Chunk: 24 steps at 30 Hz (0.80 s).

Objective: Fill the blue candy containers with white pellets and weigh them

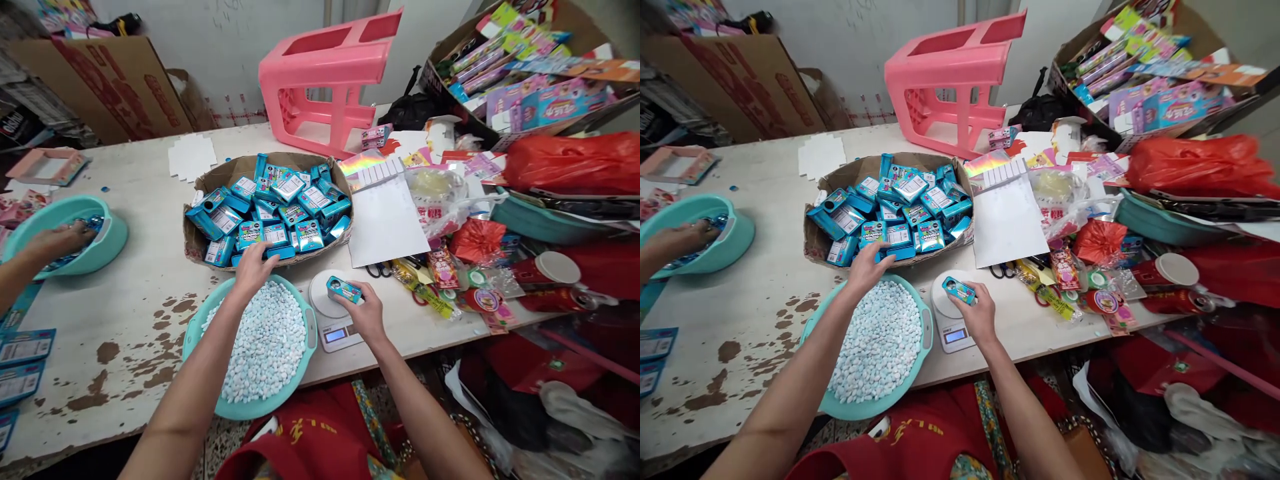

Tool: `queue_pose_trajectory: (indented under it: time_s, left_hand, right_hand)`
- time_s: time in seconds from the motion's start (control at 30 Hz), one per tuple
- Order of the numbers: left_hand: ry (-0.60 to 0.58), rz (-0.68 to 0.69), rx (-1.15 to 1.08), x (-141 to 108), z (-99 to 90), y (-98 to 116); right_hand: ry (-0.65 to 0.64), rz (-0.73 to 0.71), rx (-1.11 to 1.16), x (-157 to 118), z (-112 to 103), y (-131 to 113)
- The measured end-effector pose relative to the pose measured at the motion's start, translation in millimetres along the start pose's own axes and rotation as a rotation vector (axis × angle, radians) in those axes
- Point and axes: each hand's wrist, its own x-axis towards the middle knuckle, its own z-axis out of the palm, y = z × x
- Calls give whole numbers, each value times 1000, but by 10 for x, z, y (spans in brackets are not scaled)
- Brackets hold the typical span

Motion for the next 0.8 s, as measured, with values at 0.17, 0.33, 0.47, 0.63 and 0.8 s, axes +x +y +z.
queue_pose_trajectory:
  time_s: [0.17,0.33,0.47,0.63,0.8]
  left_hand:
    - [-445,-223,187,665,339,147]
    - [-325,-282,127,691,276,102]
    - [-189,-334,-564,317,-205,49]
    - [-242,-414,-1642,-577,-553,115]
    - [-371,-645,-1994,-1242,-280,165]
  right_hand:
    - [-15,-68,-51,100,102,287]
    - [115,-166,-145,-105,-42,128]
    - [163,-288,-102,-260,-50,-213]
    - [-102,-119,285,-343,319,-618]
    - [-460,-21,620,-467,635,-834]
